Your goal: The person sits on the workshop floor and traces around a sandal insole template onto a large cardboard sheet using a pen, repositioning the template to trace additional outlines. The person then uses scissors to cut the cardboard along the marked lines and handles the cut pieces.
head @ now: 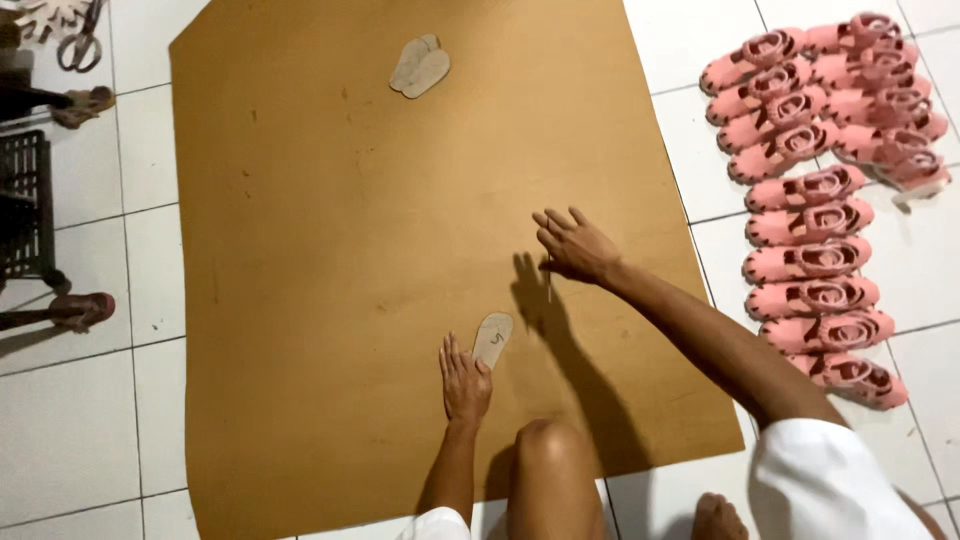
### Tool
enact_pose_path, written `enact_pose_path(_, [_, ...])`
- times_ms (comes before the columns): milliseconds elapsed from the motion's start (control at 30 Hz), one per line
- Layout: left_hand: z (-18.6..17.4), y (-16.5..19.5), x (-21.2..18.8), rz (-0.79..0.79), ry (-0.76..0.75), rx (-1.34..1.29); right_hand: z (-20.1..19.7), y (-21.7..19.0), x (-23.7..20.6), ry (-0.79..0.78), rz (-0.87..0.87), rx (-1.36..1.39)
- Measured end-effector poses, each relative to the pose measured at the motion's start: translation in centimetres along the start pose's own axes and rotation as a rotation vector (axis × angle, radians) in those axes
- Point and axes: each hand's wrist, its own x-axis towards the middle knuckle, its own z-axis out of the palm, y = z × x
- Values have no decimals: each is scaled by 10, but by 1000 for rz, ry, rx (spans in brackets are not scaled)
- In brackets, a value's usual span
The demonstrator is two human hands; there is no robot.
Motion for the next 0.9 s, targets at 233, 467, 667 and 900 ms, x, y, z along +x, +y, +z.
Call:
enact_pose_path(233, [-10, 1, 3, 17, -135, 117, -74, 23, -6, 150, -188, -172])
enact_pose_path(467, [-38, 21, 137, -846, -374, -325, -81, 84, 105, -108, 252, 399])
enact_pose_path(667, [-30, 83, 404, -419, -9, -745, -82, 119, 180, 241, 343, 1234])
enact_pose_path(900, [-26, 61, 505, -122, -281, -70, -61, 188, 230, 583, 713, 1257])
